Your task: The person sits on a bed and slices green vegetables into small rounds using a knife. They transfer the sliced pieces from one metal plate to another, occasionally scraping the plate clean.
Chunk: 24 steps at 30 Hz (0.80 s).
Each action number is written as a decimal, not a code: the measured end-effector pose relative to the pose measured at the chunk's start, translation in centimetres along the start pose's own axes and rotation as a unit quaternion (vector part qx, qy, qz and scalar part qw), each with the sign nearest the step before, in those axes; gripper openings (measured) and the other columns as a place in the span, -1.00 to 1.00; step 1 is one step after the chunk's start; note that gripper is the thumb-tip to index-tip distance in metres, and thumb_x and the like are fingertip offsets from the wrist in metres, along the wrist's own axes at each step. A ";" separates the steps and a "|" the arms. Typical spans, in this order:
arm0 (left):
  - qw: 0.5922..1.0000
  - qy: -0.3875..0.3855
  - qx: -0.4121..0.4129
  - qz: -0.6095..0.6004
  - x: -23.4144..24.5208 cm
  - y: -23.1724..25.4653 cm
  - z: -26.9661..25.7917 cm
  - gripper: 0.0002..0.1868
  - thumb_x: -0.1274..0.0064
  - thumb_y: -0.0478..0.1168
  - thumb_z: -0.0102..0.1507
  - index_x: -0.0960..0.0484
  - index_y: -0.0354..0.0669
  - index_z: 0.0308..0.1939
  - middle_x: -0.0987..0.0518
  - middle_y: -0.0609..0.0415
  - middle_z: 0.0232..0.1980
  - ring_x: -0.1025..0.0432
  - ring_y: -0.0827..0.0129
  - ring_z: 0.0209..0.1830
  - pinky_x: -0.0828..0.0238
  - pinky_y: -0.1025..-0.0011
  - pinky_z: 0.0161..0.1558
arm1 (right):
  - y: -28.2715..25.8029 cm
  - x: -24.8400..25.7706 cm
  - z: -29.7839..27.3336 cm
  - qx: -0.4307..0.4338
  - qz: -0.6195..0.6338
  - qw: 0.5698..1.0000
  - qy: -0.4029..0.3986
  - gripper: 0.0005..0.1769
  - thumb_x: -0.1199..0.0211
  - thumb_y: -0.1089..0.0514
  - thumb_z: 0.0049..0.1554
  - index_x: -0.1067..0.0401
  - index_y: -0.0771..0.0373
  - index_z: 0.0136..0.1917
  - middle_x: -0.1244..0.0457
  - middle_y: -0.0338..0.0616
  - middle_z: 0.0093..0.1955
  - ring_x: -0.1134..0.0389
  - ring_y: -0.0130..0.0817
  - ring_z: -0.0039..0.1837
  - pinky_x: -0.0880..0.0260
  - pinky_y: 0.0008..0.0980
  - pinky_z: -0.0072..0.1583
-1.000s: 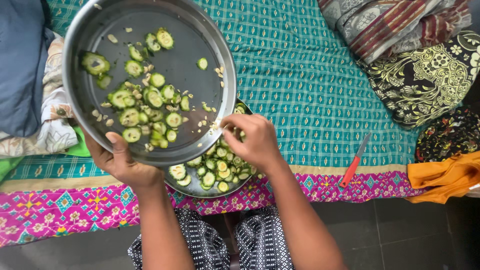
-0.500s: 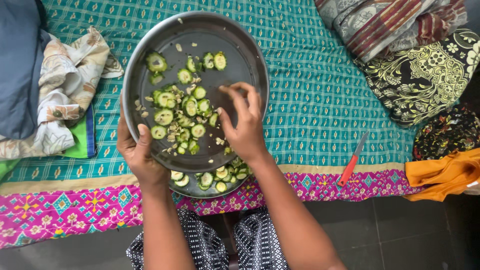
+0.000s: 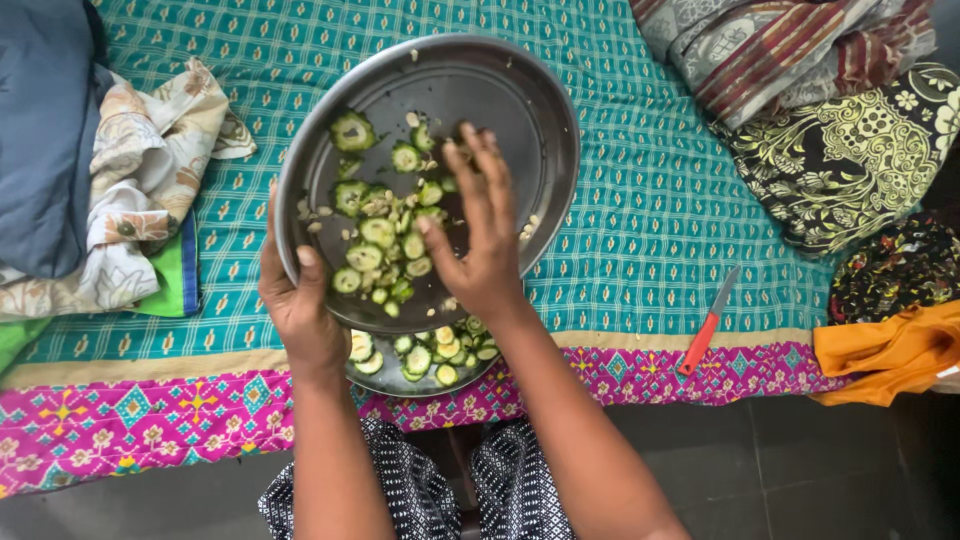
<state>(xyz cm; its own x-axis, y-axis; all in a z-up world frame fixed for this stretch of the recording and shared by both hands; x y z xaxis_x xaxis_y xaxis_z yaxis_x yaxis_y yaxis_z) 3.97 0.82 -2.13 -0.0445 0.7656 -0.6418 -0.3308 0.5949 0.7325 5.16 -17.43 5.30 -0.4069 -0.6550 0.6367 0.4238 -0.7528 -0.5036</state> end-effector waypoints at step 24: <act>0.980 0.102 -0.091 0.142 2.1 1.4 0.1 -0.59 -0.26 -0.26 0.40 -0.61 -0.40 0.28 -0.67 -0.05 0.16 -0.55 0.43 0.11 -0.46 0.44 0.28 | -1.3 -1.9 -2.2 0.088 0.050 0.988 -0.117 -0.64 -0.34 0.32 0.09 -0.51 0.16 0.18 -0.23 -0.07 0.19 -0.34 -0.08 0.21 -0.42 -0.15 0.18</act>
<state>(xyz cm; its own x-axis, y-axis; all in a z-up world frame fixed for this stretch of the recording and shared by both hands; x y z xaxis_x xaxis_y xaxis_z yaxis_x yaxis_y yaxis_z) 3.49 3.30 -2.45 -0.3399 0.8184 -0.4633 -0.4395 0.2972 0.8476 3.61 -15.40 3.48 -0.1653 -0.6770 0.7171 0.5953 -0.6483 -0.4748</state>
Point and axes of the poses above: each hand's wrist, its own z-axis towards the middle knuckle, its own x-axis out of the back of the hand, y = z × x, the point moved 4 cm from there along z, towards the middle knuckle
